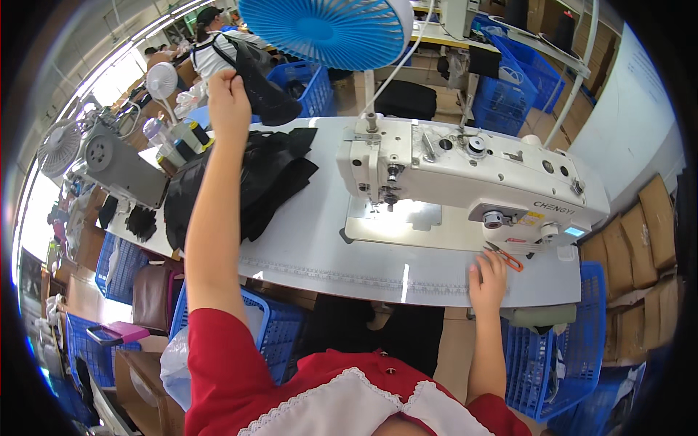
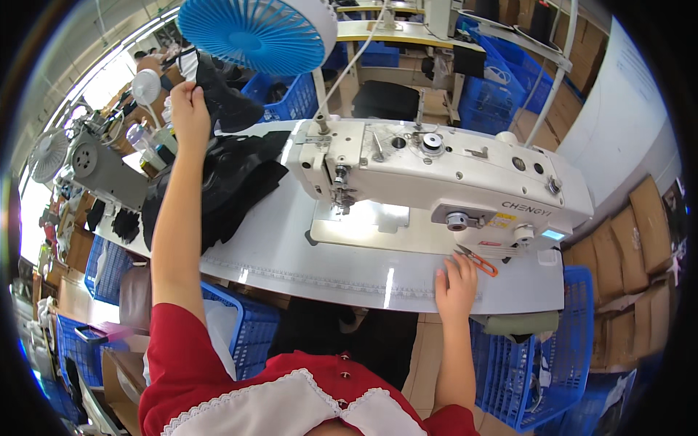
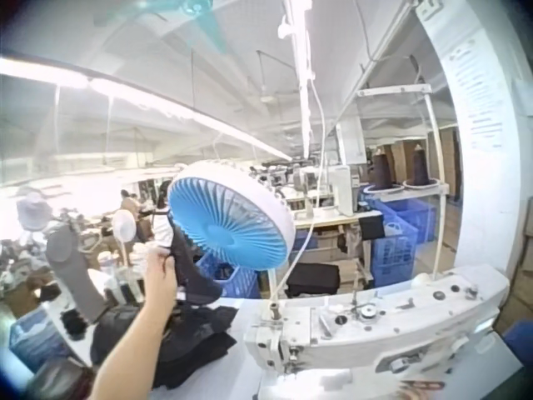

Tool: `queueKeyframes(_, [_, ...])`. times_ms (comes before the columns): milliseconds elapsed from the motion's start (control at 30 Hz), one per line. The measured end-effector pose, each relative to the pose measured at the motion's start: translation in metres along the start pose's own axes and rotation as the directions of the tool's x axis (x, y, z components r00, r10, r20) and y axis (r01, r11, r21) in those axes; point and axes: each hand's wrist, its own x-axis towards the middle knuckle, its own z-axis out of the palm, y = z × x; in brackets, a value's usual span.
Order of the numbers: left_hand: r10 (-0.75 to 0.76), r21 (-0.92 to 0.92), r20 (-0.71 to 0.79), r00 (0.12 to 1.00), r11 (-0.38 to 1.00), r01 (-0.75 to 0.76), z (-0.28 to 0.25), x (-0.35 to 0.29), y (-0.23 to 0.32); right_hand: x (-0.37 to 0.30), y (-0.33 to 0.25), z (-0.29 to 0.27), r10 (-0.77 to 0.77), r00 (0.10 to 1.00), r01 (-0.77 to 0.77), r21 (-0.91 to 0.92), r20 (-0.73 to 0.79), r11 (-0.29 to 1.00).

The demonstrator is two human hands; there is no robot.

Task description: The person sews fabric pieces together using a sewing machine and places the completed pieces into a plastic bag in a basket.

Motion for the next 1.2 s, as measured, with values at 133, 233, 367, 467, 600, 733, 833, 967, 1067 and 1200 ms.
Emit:
queueKeyframes(133, [-0.216,-0.235,-0.094,0.972,0.954,0.189,0.069,-0.069,-0.017,0.002,-0.003,-0.001,0.021,1.0,-0.021,-0.028,-0.006,0.999])
queueKeyframes(233, [-0.369,-0.204,-0.033,0.929,0.912,0.355,0.105,-0.136,-0.047,0.003,-0.007,0.002,0.013,1.0,-0.012,-0.04,0.015,0.999])
queueKeyframes(367, [-0.597,-0.318,0.182,0.781,0.716,0.622,0.116,-0.196,-0.052,0.004,-0.008,0.006,-0.004,0.999,0.006,-0.037,0.037,0.999])
queueKeyframes(467, [-0.685,-0.359,0.294,0.667,0.567,0.741,0.113,-0.205,-0.05,0.002,-0.009,0.003,0.011,0.999,-0.009,-0.042,0.052,0.999])
queueKeyframes(600, [-0.772,-0.366,0.484,0.412,0.249,0.897,0.109,-0.197,-0.034,0.0,-0.003,-0.001,0.015,0.999,-0.013,-0.061,0.043,0.998])
queueKeyframes(733, [-0.603,-0.33,0.761,0.24,-0.042,0.943,0.106,-0.197,-0.048,0.002,-0.007,0.002,-0.004,0.999,0.006,-0.065,0.036,0.998])
queueKeyframes(833, [-0.462,-0.274,0.871,0.166,-0.178,0.945,0.125,-0.206,-0.057,0.01,-0.016,0.006,-0.012,0.998,0.016,-0.065,0.054,0.998])
queueKeyframes(967, [-0.244,-0.086,0.97,0.012,-0.294,0.952,0.16,-0.223,-0.012,0.03,-0.027,0.007,-0.011,0.986,0.014,-0.019,0.164,1.0])
queueKeyframes(1067, [-0.309,-0.168,0.934,0.179,0.062,0.984,0.165,-0.249,-0.08,0.074,-0.069,0.062,-0.192,0.958,0.175,0.096,0.215,0.98])
queueKeyframes(1200, [-0.116,-0.332,0.852,0.511,0.634,0.698,0.169,-0.252,-0.06,0.121,-0.079,0.114,-0.143,0.922,0.109,0.111,0.36,0.988])
